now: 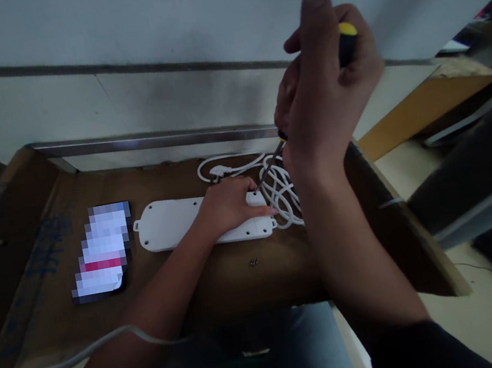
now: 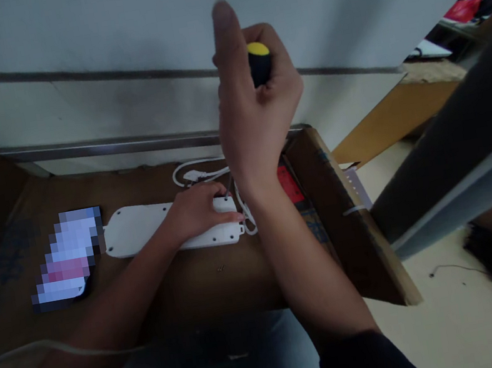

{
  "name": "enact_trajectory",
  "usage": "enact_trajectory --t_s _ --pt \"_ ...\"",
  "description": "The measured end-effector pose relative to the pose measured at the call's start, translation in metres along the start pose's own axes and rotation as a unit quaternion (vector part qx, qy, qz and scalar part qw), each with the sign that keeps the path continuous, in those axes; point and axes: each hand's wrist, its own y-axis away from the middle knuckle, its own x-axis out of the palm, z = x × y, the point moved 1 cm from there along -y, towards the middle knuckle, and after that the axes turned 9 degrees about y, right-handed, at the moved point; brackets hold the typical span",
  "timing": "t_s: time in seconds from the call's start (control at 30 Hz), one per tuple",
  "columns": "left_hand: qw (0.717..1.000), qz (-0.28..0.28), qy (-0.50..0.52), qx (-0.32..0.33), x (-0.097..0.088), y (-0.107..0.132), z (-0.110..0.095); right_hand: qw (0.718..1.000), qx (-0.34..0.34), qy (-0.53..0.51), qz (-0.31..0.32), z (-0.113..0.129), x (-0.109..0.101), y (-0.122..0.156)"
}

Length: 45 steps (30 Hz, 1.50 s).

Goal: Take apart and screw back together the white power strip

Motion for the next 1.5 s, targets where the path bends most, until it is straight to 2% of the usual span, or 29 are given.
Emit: enact_trajectory --t_s 0.03,0.1,0.13,0.2,0.23,0.3,0.37,0.47,0.57,0.6,0.67,0.73,0.77,0.83,0.9,0.97,1.0,1.07,1.13,1.2,1.23,1.27,1.33,1.43,1.5 --pt "1.0 0.001 -0.003 0.006 0.0 0.0 0.0 0.999 -0.018 -0.049 -0.012 0.0 0.0 -0.002" --pt "1.0 0.003 -0.007 0.017 -0.001 -0.001 0.0 0.979 -0.009 -0.152 0.139 -0.003 0.001 -0.01" --pt "1.0 0.003 -0.009 0.022 -0.001 -0.001 0.0 0.952 -0.01 -0.197 0.233 -0.005 0.001 -0.014" --pt "1.0 0.001 -0.012 0.025 -0.001 -0.002 0.0 0.902 -0.02 -0.262 0.341 -0.009 -0.004 -0.023" --pt "1.0 0.0 -0.012 0.022 -0.001 -0.002 0.0 0.885 -0.019 -0.279 0.371 -0.011 -0.007 -0.026" --pt "1.0 0.0 -0.011 0.017 -0.001 -0.002 -0.001 0.869 0.007 -0.288 0.403 -0.014 -0.013 -0.028" --pt "1.0 0.001 -0.01 0.015 -0.001 -0.003 -0.001 0.883 0.044 -0.282 0.372 -0.014 -0.016 -0.025" --pt "1.0 -0.006 -0.002 0.015 -0.002 -0.001 -0.002 0.938 0.074 -0.262 0.215 -0.007 -0.013 -0.014" --pt "0.999 -0.011 0.022 0.024 -0.002 0.001 -0.003 0.977 0.047 -0.192 0.084 0.0 -0.004 -0.003" --pt "0.999 -0.012 0.028 0.027 -0.002 0.002 -0.003 0.985 0.037 -0.159 0.056 0.001 -0.001 0.0" --pt "0.999 -0.014 0.032 0.031 -0.003 0.003 -0.004 0.994 0.022 -0.102 -0.042 0.003 0.003 0.004" --pt "0.999 -0.014 0.034 0.033 -0.004 0.004 -0.005 0.992 0.018 -0.049 -0.119 0.004 0.006 0.007" --pt "0.999 -0.012 0.035 0.035 -0.004 0.004 -0.005 0.99 0.018 -0.031 -0.138 0.005 0.006 0.008" --pt "0.999 -0.007 0.037 0.04 -0.004 0.004 -0.006 0.992 0.026 -0.024 -0.124 0.008 0.006 0.009" --pt "0.999 -0.002 0.038 0.039 -0.005 0.003 -0.006 0.997 0.06 -0.051 -0.005 0.012 0.005 0.006" --pt "0.999 -0.002 0.035 0.035 -0.004 0.003 -0.005 0.984 0.08 -0.094 0.129 0.013 0.002 0.001" --pt "0.999 -0.004 0.03 0.034 -0.004 0.003 -0.005 0.972 0.08 -0.118 0.185 0.012 0.0 -0.003" --pt "0.999 -0.008 0.016 0.031 -0.004 0.002 -0.005 0.947 0.054 -0.184 0.256 0.008 -0.005 -0.012" --pt "1.0 -0.004 0.008 0.023 -0.004 0.001 -0.005 0.903 0.035 -0.274 0.329 0.001 -0.01 -0.018" --pt "1.0 0.0 0.005 0.016 -0.004 0.0 -0.006 0.862 0.032 -0.328 0.384 -0.004 -0.014 -0.019" --pt "1.0 0.0 0.004 0.015 -0.004 0.0 -0.006 0.856 0.03 -0.33 0.397 -0.005 -0.015 -0.018" --pt "1.0 -0.002 0.003 0.017 -0.003 0.0 -0.006 0.863 0.032 -0.315 0.393 -0.005 -0.015 -0.016" --pt "1.0 -0.008 0.005 0.02 -0.004 0.0 -0.007 0.905 0.031 -0.259 0.335 -0.001 -0.012 -0.011" --pt "1.0 -0.003 0.018 0.017 -0.004 0.002 -0.008 0.972 0.036 -0.146 0.182 0.006 -0.003 -0.002" --pt "1.0 -0.001 0.026 0.015 -0.005 0.003 -0.009 0.994 0.008 -0.097 0.051 0.009 0.003 0.003"
